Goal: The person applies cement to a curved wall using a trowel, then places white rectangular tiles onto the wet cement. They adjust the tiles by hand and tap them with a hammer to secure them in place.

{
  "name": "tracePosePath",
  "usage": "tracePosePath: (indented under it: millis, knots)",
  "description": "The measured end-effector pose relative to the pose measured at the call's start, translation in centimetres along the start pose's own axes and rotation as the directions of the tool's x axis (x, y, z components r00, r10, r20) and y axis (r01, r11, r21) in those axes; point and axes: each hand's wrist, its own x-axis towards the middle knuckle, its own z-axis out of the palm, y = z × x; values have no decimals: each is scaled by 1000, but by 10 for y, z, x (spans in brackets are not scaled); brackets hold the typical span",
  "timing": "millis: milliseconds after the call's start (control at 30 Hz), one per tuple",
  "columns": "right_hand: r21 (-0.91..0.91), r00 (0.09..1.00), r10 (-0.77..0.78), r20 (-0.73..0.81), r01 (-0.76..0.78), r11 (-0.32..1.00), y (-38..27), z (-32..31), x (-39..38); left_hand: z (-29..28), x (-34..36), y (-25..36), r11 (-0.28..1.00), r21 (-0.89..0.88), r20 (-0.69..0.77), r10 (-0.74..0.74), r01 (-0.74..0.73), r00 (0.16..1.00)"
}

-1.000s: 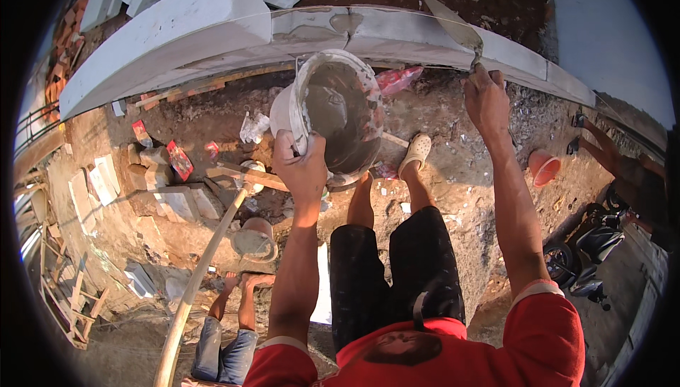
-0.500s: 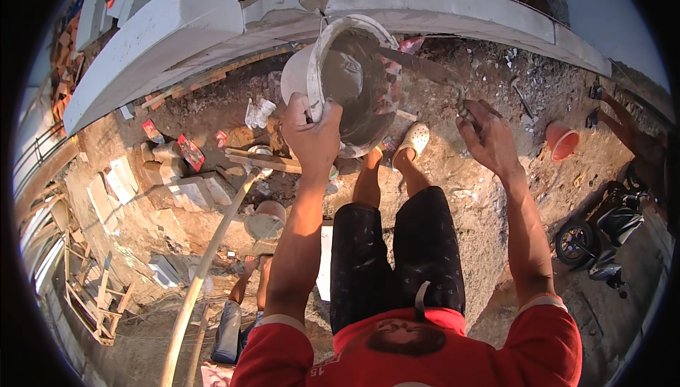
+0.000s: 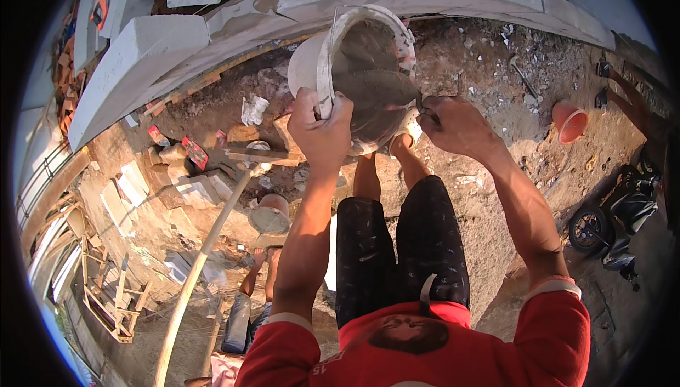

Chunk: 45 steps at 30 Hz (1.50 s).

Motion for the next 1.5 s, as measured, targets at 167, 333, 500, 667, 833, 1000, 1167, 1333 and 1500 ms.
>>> tracePosePath:
  millis: [167,333,500,667,833,1000,1167,1333,1500]
  knots:
    - [221,999,-32,20,27,975,52,-8,3,-3,10,-5,995,-74,-35,-67,64,997]
    - [296,923,-107,-370,226,928,71,-2,21,-8,23,-3,982,-103,-94,-166,156,982]
    - [-280,584,-350,-732,210,937,66,-11,77,-13,28,-3,969,-152,-137,-215,193,967]
    - [-370,530,-396,-750,160,915,63,-20,111,-24,29,-16,983,-113,-159,-159,142,974]
    - [-477,505,-415,-756,9,879,73,-28,118,-27,25,-29,985,-103,-156,-155,140,976]
    - [-496,587,-318,-745,-169,852,93,-62,125,-23,21,-23,974,-163,-143,-184,160,973]
    - [-384,631,-130,-765,-285,878,89,-91,97,-13,21,-14,960,-218,-115,-202,173,973]
    - [-134,747,-159,-645,95,986,65,-38,6,-8,18,-12,986,-145,-103,-100,84,990]
    - [-189,953,-164,-254,118,975,25,0,10,8,7,2,997,-63,-83,-38,33,996]
